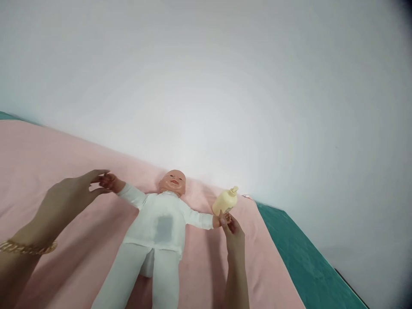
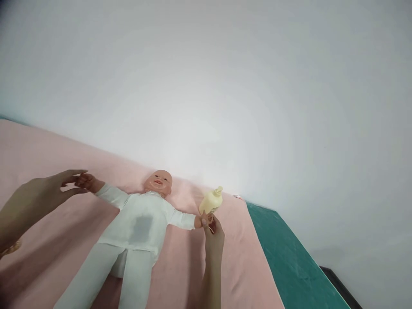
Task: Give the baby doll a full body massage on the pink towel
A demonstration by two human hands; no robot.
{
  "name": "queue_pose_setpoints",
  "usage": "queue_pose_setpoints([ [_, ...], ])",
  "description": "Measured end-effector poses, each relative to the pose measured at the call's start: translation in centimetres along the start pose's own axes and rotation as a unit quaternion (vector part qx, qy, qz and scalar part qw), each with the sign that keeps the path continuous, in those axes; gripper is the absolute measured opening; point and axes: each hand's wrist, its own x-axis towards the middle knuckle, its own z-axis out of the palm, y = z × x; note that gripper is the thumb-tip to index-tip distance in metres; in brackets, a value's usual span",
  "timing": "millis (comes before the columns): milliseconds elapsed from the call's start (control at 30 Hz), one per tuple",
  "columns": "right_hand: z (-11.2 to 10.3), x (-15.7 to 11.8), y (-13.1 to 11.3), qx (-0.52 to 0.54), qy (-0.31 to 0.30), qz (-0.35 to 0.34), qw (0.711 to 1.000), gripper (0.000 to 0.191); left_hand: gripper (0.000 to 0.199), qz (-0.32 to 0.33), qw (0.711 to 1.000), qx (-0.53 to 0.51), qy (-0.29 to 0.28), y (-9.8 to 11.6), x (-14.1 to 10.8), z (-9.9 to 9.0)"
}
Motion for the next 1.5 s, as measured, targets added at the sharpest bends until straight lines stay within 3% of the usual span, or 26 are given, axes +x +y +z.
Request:
queue_pose_setpoints([
  [67,0.6,-0.5,-0.6,0.012,-0.007,-0.012,1.0,0.069,0.035,-0.054,0.998,0.016,-0.015,2.4,0.3,-0.3],
  [133,1.3,-1.1,-1.1,0.033,-0.023,-0.042,0.998,0.068,0.035,-0.055,0.997,-0.021,-0.05,4.2,0.4,-0.1],
  [333,3.8,-4.4,-2.7,0.02,-0.145,-0.188,0.971,0.033,0.028,0.133,0.973,-0.179,-0.067,7.1,-1.2,3.4],
  [467,6.1,-6.5,-3.2,-0.037,-0.255,-0.338,0.905,0.027,0.028,0.253,0.944,-0.179,-0.109,8.3,-2.4,5.6],
  [567,7.1,-7.2,-3.3,-0.089,-0.306,-0.401,0.859,0.025,0.036,0.31,0.935,-0.137,-0.104,8.9,-2.8,6.0],
  [700,7.1,-7.4,-3.6,-0.113,-0.318,-0.42,0.843,0.018,0.039,0.343,0.929,-0.098,-0.096,9.4,-3.1,5.8],
  [867,6.8,-7.5,-4.0,-0.15,-0.32,-0.423,0.835,0.016,0.04,0.338,0.93,-0.1,-0.107,9.6,-3.2,5.9],
  [1033,6.6,-7.1,-3.5,-0.154,-0.273,-0.464,0.828,0.032,0.034,0.356,0.924,-0.119,-0.072,9.2,-2.6,5.2],
  [1133,5.4,-6.0,-3.2,-0.114,-0.19,-0.394,0.892,0.033,0.028,0.33,0.938,-0.106,-0.022,8.0,-1.7,3.7],
  [1200,4.0,-4.7,-2.8,-0.096,-0.123,-0.286,0.945,0.036,0.026,0.287,0.955,-0.07,-0.011,6.9,-1.0,2.4],
  [1267,2.5,-3.1,-2.0,-0.094,-0.058,-0.179,0.978,0.048,0.023,0.23,0.973,-0.027,-0.029,5.6,-0.2,0.9],
  [1367,0.5,-0.7,-0.1,-0.132,0.012,-0.062,0.989,0.06,0.022,0.124,0.989,0.02,-0.084,3.4,1.0,-1.1],
  [1500,-0.9,1.0,2.2,-0.187,-0.002,0.002,0.982,0.055,0.027,0.008,0.987,0.057,-0.152,-0.9,1.5,-1.8],
])
